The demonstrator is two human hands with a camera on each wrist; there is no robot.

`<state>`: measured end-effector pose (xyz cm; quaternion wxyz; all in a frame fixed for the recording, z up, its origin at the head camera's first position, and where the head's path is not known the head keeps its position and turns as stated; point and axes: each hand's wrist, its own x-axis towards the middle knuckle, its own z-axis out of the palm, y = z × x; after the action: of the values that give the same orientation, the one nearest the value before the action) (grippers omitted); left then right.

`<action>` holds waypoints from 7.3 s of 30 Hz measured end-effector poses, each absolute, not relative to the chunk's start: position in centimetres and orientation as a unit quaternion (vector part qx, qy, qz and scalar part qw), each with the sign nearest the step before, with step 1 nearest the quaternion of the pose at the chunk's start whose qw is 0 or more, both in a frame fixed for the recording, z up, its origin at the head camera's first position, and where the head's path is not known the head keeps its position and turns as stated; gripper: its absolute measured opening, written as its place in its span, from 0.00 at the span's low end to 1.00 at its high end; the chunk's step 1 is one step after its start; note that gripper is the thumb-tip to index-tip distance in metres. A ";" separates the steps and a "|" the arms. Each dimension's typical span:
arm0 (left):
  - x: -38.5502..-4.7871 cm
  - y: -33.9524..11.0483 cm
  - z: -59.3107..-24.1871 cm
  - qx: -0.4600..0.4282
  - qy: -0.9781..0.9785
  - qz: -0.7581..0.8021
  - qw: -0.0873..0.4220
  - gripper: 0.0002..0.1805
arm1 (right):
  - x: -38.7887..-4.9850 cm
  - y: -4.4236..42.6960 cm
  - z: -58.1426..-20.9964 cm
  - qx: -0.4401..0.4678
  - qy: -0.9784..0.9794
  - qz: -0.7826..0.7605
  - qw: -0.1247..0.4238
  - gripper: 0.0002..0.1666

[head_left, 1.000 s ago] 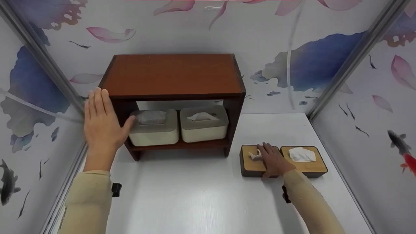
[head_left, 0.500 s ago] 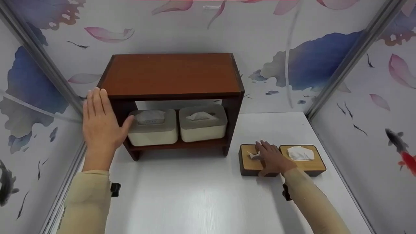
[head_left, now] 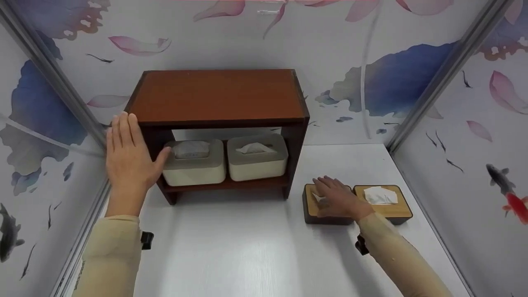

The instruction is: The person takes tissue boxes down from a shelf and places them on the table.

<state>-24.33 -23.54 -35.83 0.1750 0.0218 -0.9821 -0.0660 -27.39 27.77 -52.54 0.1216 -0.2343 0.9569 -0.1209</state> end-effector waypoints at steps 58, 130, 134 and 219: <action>-24.3 -23.5 -35.9 0.023 -0.980 -0.089 0.174 0.57 | -29.2 10.9 -44.3 -0.415 0.907 -0.071 0.010 0.42; -24.7 -23.5 -36.5 0.033 -0.979 -0.058 0.194 0.57 | -37.8 4.3 -45.6 -0.295 0.951 -0.012 0.090 0.74; -24.7 -23.5 -36.4 0.034 -0.980 -0.057 0.190 0.57 | -37.8 4.4 -45.6 -0.295 0.951 -0.026 0.085 0.74; -24.5 -23.6 -36.1 0.022 -0.981 -0.073 0.179 0.58 | -24.1 6.4 -49.5 -0.353 0.929 0.050 -0.104 0.72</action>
<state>-24.50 -23.61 -36.11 0.1791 0.0224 -0.9809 -0.0731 -24.14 6.36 -49.45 -0.1041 -0.3528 0.9285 0.0501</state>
